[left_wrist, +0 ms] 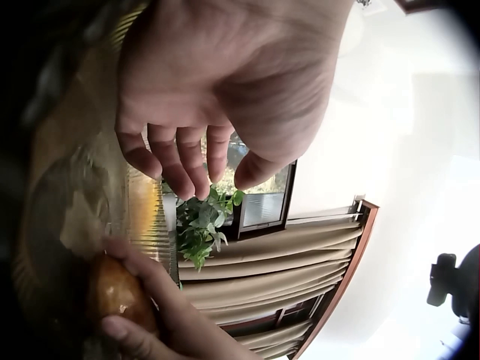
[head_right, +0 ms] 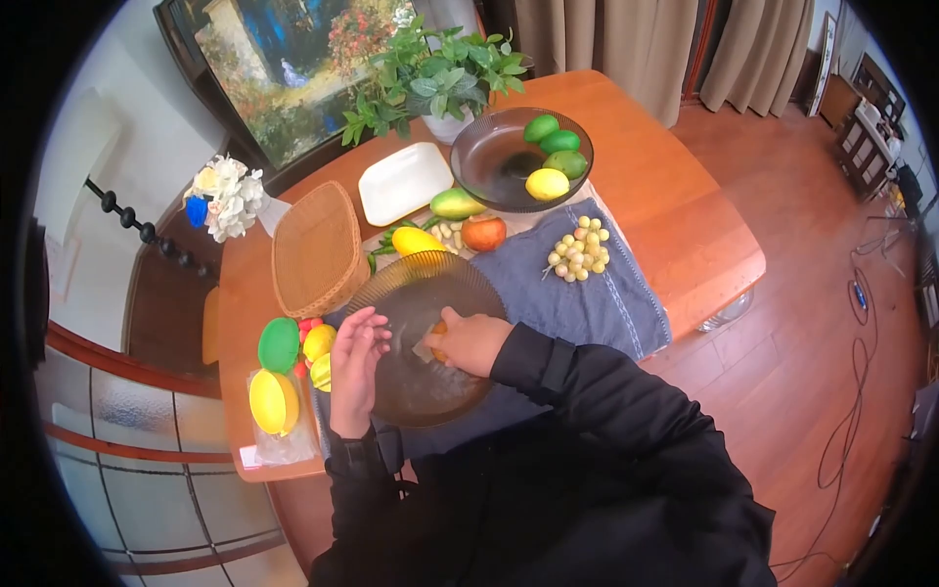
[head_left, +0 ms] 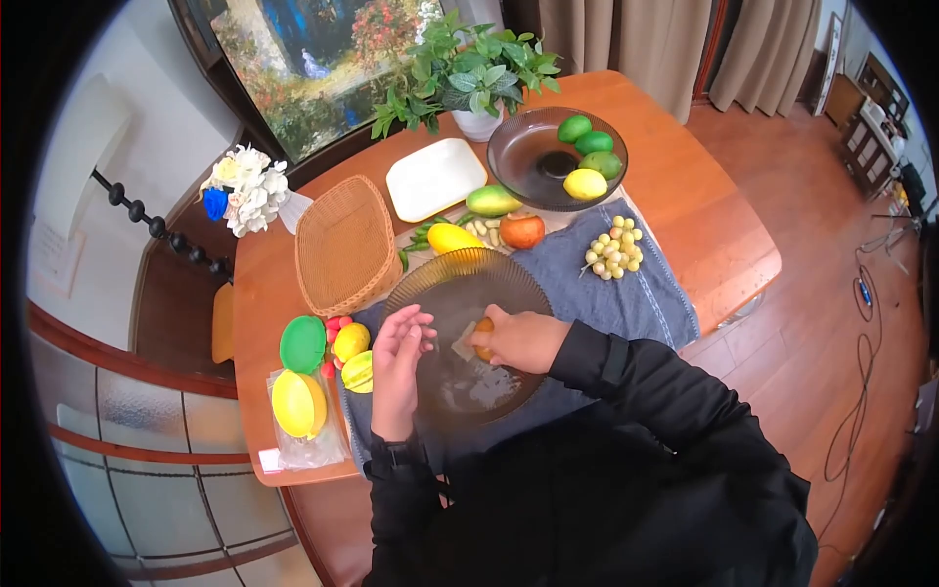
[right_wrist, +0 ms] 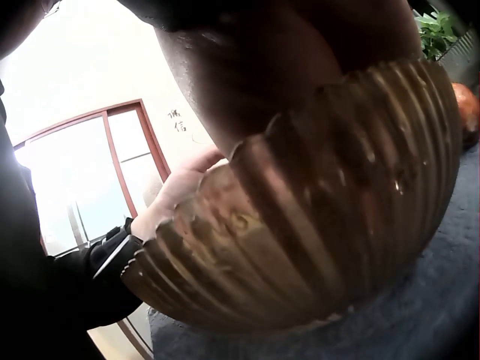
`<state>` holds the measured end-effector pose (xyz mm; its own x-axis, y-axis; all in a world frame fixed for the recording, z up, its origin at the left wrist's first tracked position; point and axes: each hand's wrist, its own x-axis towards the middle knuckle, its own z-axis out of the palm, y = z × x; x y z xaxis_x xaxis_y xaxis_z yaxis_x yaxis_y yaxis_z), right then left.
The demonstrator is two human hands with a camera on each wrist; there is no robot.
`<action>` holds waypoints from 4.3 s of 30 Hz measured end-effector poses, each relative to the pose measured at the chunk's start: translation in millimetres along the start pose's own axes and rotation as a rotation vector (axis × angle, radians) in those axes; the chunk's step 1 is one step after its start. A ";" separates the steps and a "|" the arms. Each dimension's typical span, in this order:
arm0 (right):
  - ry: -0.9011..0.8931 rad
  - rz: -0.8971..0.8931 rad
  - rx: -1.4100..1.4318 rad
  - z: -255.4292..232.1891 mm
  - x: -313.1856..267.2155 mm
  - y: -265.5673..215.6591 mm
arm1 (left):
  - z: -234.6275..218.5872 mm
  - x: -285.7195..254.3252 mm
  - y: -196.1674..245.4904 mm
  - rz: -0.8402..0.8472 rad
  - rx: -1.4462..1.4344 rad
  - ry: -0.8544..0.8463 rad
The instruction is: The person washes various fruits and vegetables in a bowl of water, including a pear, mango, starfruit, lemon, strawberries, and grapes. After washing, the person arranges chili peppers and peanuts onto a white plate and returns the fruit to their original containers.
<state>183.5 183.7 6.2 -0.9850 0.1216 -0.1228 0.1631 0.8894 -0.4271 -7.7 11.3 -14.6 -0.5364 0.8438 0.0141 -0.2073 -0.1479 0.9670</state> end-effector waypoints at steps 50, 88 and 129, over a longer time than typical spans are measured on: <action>0.016 0.081 -0.098 2.0 0.2 4.9 | 15.7 5.4 -7.1 -0.169 0.872 -0.459; 0.149 0.224 0.012 3.8 -0.9 1.1 | 22.2 9.7 2.2 -0.258 0.897 -0.365; 0.216 0.093 0.008 15.1 -4.2 4.6 | 21.5 1.4 -7.2 -0.135 0.921 -0.313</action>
<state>189.3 180.6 -8.8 -0.9549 0.2953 0.0325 0.2534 0.8667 -0.4297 10.7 24.6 -16.1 -0.2868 0.9423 -0.1728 0.5397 0.3079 0.7835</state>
